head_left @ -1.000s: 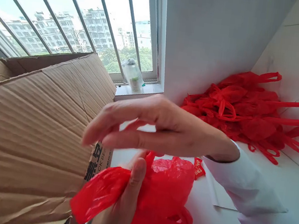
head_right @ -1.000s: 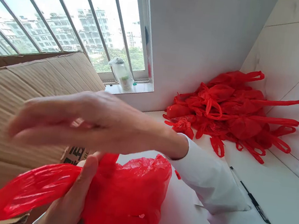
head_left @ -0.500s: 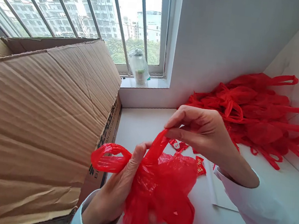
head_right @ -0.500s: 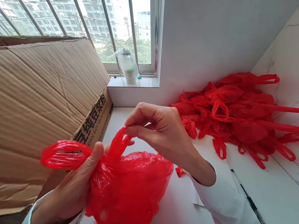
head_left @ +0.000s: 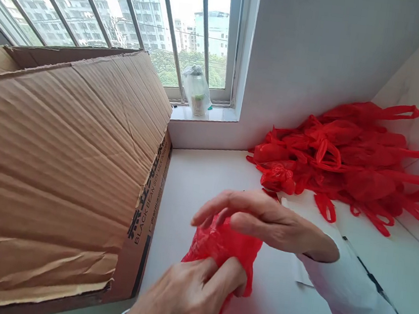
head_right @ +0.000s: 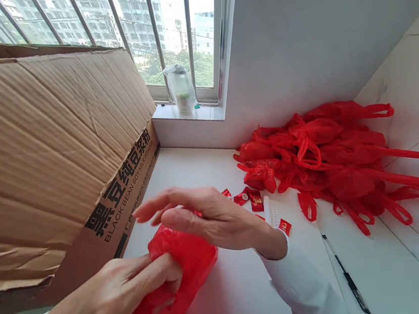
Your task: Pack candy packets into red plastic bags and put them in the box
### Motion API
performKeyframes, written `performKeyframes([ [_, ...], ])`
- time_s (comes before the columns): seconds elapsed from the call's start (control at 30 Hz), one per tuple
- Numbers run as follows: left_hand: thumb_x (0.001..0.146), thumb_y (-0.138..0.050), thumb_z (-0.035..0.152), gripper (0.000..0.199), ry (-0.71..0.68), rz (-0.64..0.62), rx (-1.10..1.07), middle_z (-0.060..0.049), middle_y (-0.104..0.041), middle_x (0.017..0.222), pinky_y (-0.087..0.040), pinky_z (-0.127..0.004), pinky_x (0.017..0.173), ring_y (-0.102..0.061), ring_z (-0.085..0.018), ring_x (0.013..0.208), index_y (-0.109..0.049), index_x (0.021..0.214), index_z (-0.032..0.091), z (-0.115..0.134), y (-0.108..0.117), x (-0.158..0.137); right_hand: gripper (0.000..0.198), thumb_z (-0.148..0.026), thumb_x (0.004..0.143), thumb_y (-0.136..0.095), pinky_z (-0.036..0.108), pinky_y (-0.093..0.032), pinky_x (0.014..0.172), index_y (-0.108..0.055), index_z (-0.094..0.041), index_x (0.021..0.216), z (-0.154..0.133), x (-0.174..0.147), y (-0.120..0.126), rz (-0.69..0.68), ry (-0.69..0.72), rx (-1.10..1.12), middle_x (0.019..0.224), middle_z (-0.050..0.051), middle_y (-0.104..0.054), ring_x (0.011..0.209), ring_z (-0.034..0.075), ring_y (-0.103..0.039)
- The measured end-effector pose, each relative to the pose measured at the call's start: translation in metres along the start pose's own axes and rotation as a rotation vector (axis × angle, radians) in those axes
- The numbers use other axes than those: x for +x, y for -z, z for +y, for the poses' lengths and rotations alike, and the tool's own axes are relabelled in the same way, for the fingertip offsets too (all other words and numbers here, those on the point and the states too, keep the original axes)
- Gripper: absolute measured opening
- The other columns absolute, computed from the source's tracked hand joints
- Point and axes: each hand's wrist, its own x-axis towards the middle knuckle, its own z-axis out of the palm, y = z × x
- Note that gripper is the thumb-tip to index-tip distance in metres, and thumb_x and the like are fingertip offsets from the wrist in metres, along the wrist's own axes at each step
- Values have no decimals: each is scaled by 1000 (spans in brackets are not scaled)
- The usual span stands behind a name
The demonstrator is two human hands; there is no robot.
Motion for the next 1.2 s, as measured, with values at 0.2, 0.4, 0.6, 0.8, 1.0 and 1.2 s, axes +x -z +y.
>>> performKeyframes([
  [0.2,80,-39,8,17,-256,197,707,4,-57,74,-34,-18,46,-47,-8,51,-47,80,22,-10,3,-14,43,-46,94,-32,21,-43,76,-61,-18,110,31,6,-20,-101,-196,134,92,3,-64,86,12,-57],
  [0.4,86,-42,6,21,-439,568,870,-1,-60,106,-41,-14,56,-58,-5,65,-51,71,18,-26,-5,-2,40,-41,85,-55,17,-38,54,-53,-20,119,47,-8,-28,-165,-279,460,80,-1,-58,60,6,-49],
  [0.6,86,-42,5,23,-593,455,773,-4,-54,108,-39,-16,53,-49,-3,57,-51,69,16,-38,0,-4,17,-32,83,-57,19,-44,57,-59,-16,89,47,-15,-33,188,-223,239,73,-1,-59,61,7,-53],
  [0.8,91,-34,14,20,-683,241,880,-13,-45,119,-50,-25,69,-57,-17,89,-51,81,17,-52,3,-13,14,-32,82,-58,20,-44,59,-60,-18,81,38,-40,-18,489,-200,-255,82,2,-62,67,10,-55],
  [1.0,89,-42,16,13,-631,264,918,-12,-43,118,-41,-49,97,-41,-28,117,-51,79,19,-88,-6,-39,17,-34,84,-52,22,-45,61,-59,-19,82,79,-90,6,704,-335,-343,77,0,-61,68,12,-57],
  [1.2,83,-47,9,15,-470,163,896,-10,-43,121,-47,-39,92,-40,-26,119,-53,72,18,-118,-22,-41,14,-27,83,-49,25,-42,67,-60,-20,79,107,-98,7,517,-493,-499,81,1,-63,74,14,-56],
])
